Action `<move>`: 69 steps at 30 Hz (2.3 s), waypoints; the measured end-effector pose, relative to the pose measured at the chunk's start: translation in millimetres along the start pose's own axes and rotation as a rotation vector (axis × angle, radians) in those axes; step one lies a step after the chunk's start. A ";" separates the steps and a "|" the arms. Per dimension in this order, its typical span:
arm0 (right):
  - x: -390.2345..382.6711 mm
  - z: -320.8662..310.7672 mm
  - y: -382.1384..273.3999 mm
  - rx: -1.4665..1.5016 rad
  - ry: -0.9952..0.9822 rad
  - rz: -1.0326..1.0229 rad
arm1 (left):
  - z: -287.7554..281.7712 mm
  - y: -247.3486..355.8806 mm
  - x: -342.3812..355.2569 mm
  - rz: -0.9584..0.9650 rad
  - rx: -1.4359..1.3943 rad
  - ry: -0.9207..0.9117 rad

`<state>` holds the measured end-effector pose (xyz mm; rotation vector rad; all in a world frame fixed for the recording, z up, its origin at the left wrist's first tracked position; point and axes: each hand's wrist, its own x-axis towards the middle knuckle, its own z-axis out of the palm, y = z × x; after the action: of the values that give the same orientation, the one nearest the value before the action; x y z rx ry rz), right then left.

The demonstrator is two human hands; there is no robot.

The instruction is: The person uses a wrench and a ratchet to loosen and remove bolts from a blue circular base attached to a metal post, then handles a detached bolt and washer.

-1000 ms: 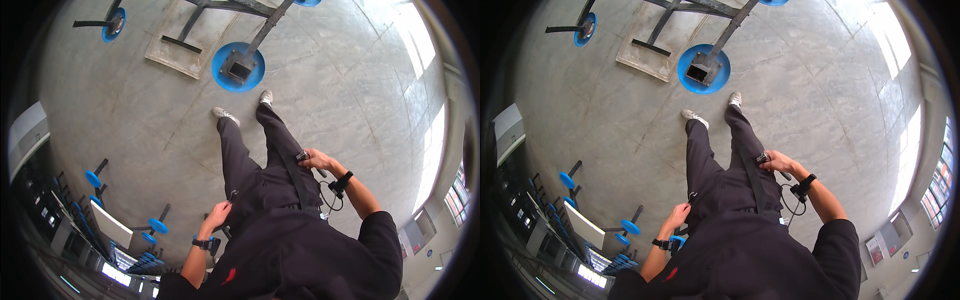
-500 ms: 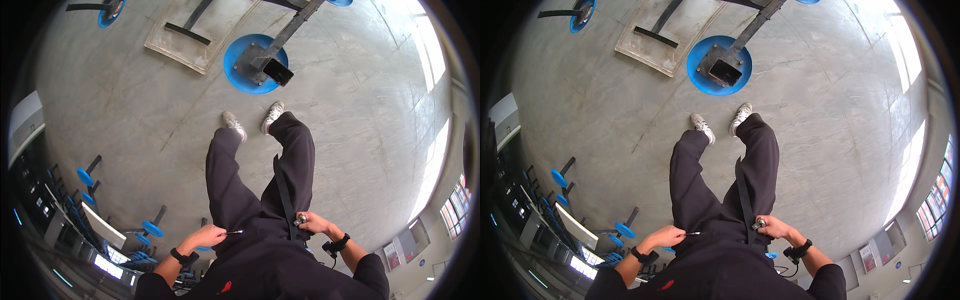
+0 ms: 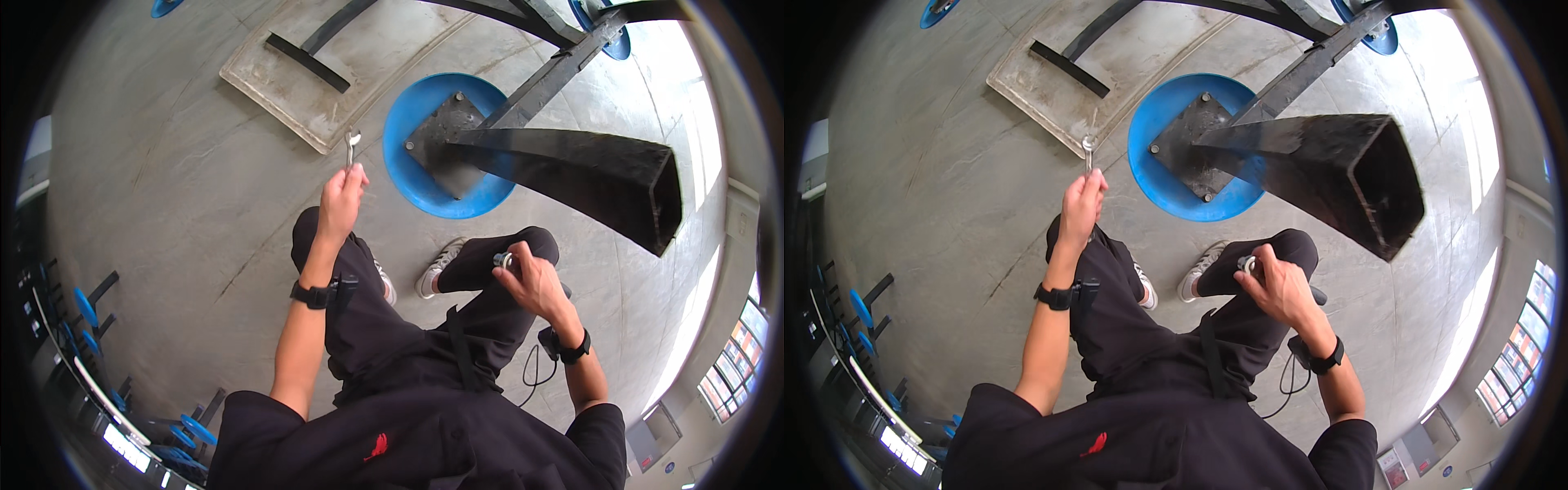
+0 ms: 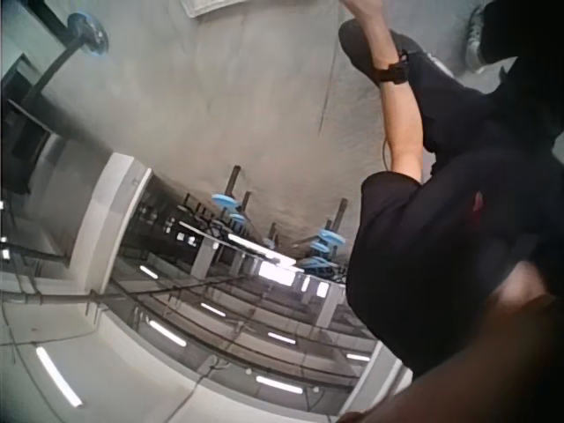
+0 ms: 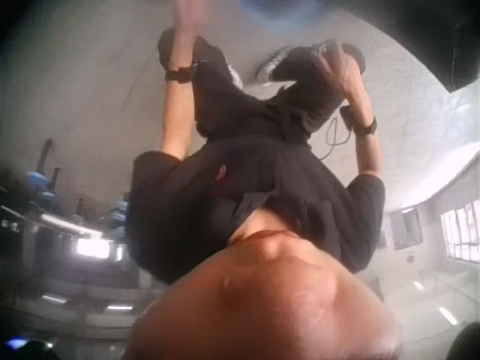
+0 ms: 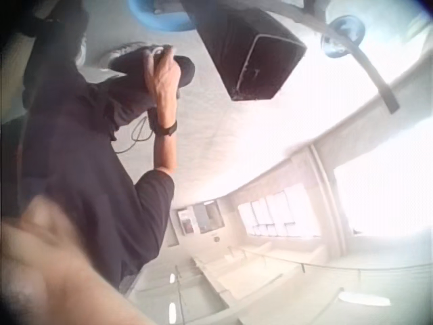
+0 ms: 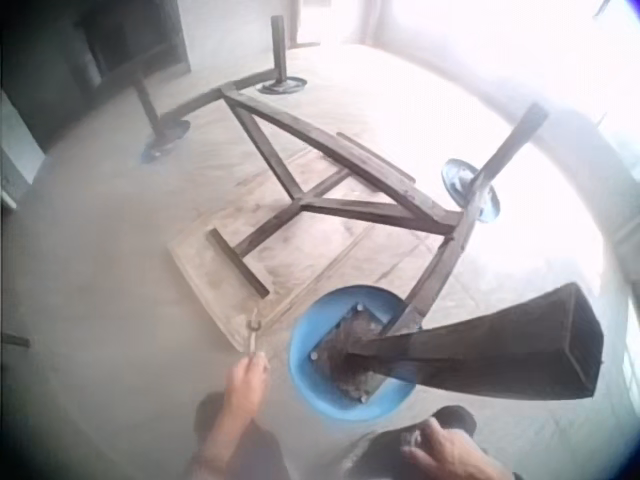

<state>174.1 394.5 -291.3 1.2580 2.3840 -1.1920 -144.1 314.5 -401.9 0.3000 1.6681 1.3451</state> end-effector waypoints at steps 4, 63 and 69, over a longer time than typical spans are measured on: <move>56.7 17.6 15.4 0.062 0.186 -0.001 | 37.7 10.1 54.7 -0.005 -0.503 -0.250; 97.7 127.6 -7.1 0.031 0.346 0.166 | 58.5 -46.8 60.0 0.757 0.140 -0.028; 98.7 109.0 17.4 -0.094 0.261 0.009 | 57.7 -46.4 57.7 0.734 0.116 -0.031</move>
<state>105.9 380.2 -422.0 1.4719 2.5764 -0.9507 -113.8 373.3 -468.6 1.0732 1.6769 1.7456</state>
